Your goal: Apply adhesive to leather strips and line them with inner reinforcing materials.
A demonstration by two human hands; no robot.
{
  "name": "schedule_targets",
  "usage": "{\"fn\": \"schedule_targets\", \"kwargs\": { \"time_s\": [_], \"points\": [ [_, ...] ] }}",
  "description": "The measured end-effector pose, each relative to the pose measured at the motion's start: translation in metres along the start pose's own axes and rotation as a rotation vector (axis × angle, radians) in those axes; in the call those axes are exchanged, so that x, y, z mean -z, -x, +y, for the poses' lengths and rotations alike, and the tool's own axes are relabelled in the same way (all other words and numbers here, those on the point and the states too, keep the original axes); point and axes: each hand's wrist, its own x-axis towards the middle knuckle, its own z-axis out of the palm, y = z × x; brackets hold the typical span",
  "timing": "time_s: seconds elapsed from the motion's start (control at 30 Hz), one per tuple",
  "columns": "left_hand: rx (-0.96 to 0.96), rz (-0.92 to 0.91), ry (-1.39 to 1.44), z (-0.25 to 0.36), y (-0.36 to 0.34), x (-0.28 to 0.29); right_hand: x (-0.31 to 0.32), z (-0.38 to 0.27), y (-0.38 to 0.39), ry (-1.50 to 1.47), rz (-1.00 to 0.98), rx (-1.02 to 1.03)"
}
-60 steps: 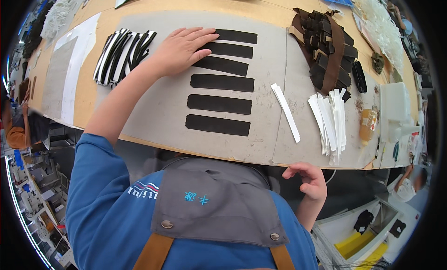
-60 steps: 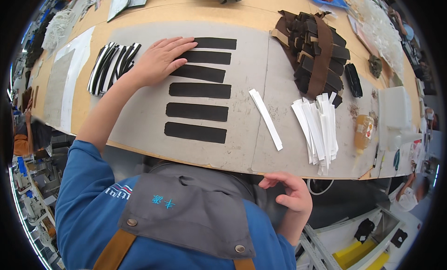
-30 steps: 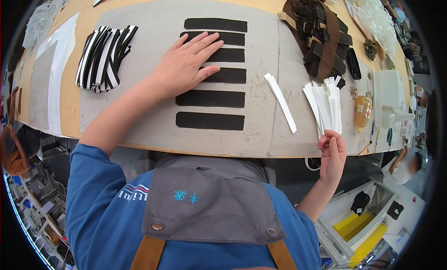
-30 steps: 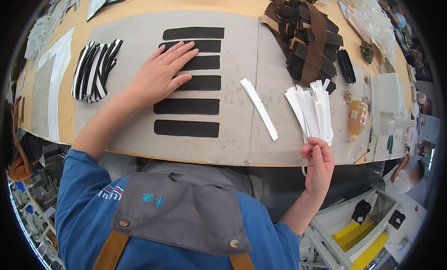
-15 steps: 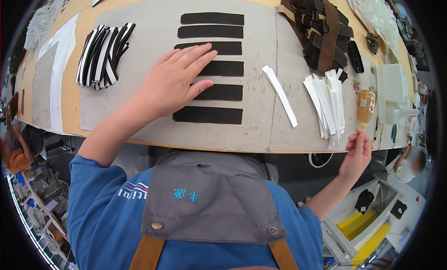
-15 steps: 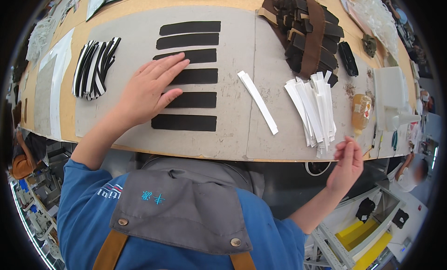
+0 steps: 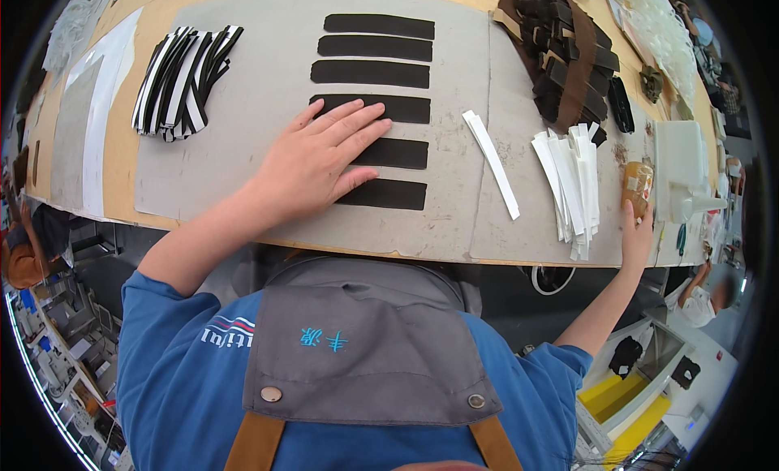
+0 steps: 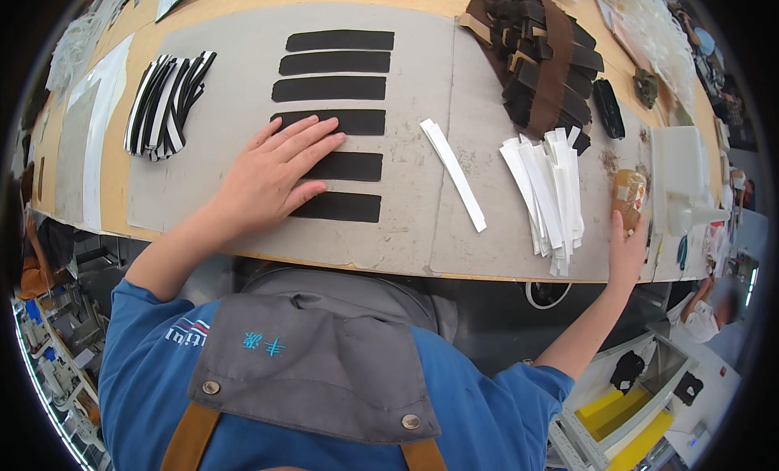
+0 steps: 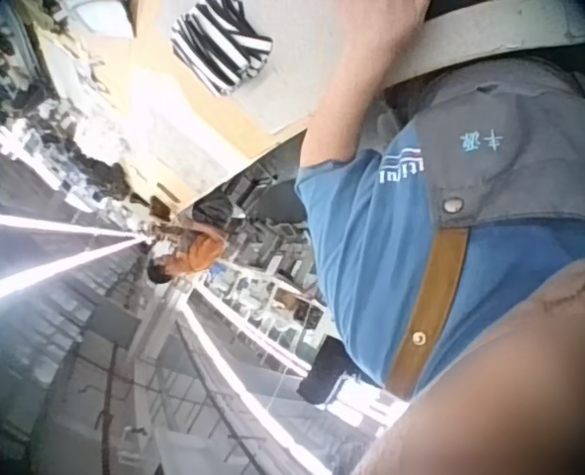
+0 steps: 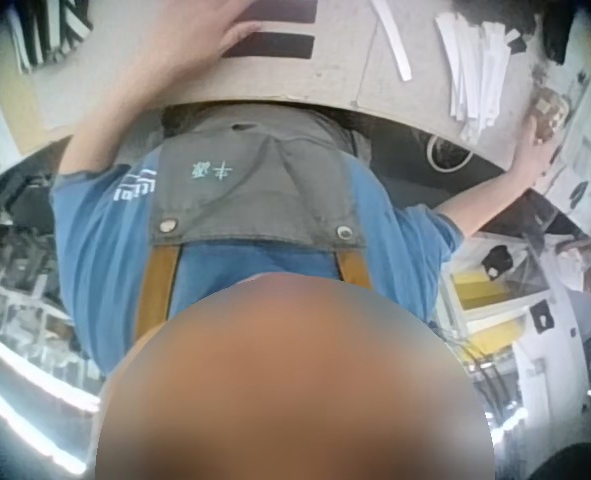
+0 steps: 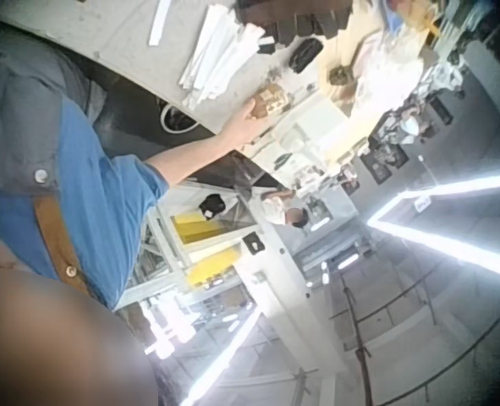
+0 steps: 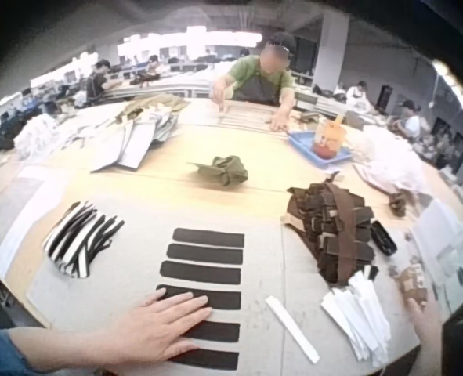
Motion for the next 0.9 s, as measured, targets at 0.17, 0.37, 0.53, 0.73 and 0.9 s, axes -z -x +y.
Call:
{"fn": "schedule_targets", "kwargs": {
  "time_s": [0.17, 0.37, 0.53, 0.73, 0.9],
  "points": [
    [0.019, 0.035, -0.019, -0.009, -0.002, -0.001, 0.014, -0.018, -0.02, 0.042, 0.023, -0.032],
    [-0.012, 0.097, 0.026, 0.0, 0.008, 0.006, 0.009, -0.005, -0.073, 0.215, -0.217, -0.119],
    [-0.089, 0.024, 0.086, 0.018, 0.04, 0.01, 0.015, 0.008, -0.075, -0.369, -0.219, -0.304],
    [-0.014, 0.023, 0.1, 0.024, 0.041, 0.001, 0.044, 0.0, 0.01, -1.922, -0.641, 0.305],
    [0.014, 0.046, 0.053, 0.022, 0.04, -0.01, 0.025, -0.102, 0.121, -2.025, -0.413, 0.293]
  ]
}}
